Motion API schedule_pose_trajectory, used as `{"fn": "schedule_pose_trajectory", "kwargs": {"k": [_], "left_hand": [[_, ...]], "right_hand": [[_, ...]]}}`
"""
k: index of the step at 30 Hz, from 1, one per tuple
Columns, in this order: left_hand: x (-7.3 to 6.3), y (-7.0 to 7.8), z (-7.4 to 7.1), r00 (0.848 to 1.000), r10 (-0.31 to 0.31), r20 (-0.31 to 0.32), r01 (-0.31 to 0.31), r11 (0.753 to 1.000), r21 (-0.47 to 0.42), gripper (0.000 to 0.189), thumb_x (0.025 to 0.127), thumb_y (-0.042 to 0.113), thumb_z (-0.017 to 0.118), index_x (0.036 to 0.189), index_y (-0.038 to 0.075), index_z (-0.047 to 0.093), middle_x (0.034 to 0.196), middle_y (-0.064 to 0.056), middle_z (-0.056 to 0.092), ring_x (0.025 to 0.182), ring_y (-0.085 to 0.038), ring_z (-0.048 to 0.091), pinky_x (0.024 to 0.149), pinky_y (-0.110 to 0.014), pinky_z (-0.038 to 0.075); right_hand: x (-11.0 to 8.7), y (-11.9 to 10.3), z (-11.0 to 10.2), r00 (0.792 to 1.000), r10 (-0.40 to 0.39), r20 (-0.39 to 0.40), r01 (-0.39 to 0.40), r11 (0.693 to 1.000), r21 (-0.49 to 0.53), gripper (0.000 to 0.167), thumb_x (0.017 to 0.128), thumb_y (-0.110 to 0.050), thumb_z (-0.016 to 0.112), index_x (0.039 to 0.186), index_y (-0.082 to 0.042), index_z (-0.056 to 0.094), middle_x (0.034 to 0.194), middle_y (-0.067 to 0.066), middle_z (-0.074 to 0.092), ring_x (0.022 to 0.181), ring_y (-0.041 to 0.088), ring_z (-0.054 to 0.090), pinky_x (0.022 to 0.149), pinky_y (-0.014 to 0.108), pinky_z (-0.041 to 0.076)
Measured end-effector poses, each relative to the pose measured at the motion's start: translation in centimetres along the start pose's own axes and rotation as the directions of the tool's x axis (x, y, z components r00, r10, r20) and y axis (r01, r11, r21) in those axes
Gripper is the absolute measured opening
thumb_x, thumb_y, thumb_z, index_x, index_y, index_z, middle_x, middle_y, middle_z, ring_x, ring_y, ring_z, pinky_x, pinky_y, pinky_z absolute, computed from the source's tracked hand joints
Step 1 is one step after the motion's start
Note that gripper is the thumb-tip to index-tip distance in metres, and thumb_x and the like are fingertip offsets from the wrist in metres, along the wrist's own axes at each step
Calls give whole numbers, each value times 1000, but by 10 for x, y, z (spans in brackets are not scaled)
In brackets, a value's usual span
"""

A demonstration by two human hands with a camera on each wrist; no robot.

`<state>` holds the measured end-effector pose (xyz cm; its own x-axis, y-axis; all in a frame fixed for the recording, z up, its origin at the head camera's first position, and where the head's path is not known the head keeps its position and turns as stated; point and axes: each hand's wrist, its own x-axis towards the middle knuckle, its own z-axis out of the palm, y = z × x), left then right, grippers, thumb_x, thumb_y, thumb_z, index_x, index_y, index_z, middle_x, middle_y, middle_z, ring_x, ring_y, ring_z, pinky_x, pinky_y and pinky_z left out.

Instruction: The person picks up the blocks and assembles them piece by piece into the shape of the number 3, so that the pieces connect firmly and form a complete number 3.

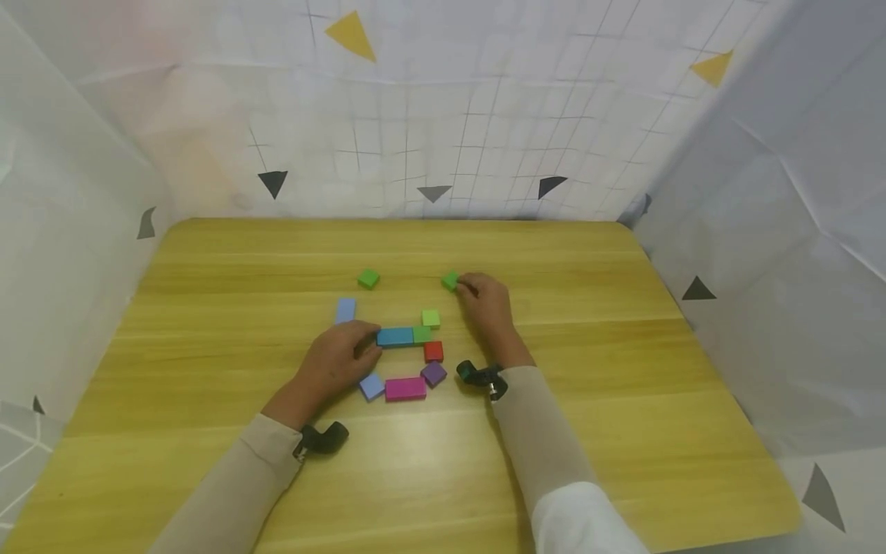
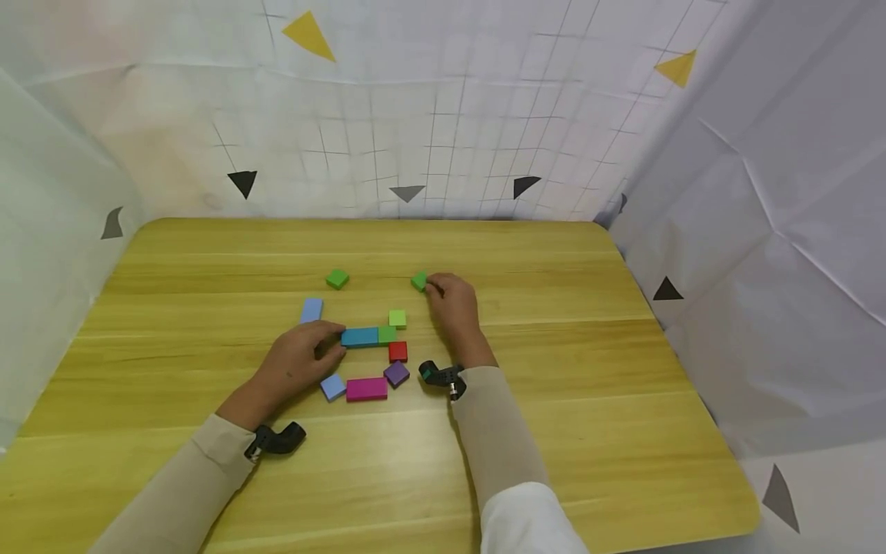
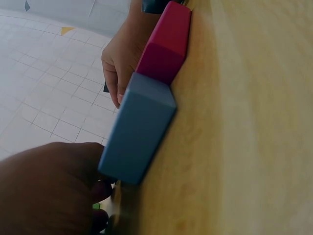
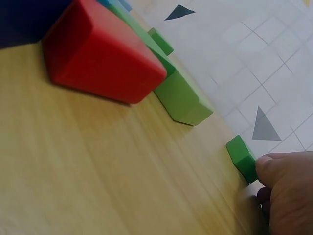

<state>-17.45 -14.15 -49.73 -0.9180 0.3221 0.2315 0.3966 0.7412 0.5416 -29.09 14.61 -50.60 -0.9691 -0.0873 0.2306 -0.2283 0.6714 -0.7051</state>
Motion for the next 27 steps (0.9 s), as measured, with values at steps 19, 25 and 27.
{"fn": "schedule_pose_trajectory", "kwargs": {"k": [19,25,27], "left_hand": [[0,-2,3,1000,17,-18,-17,1000,8,36,93,29,68,125,11,67,122,-4,69,115,-22,63,99,-43,52],[0,-2,3,999,36,-35,-36,999,15,36,93,28,69,124,10,67,121,-5,69,114,-23,63,98,-44,52],[0,-2,2,999,36,-35,-36,999,12,36,93,28,69,124,10,67,121,-5,69,113,-23,64,97,-44,52]], "right_hand": [[-1,-2,5,995,-88,41,90,995,-54,21,98,-16,63,115,-11,74,123,6,70,119,24,64,104,38,49],[-2,-3,6,994,-105,42,107,993,-41,19,98,-16,64,113,-11,75,120,6,72,117,24,65,103,38,50],[-2,-4,6,993,-107,50,108,994,-32,20,98,-19,65,113,-10,75,118,6,72,115,22,65,101,37,51]]}}
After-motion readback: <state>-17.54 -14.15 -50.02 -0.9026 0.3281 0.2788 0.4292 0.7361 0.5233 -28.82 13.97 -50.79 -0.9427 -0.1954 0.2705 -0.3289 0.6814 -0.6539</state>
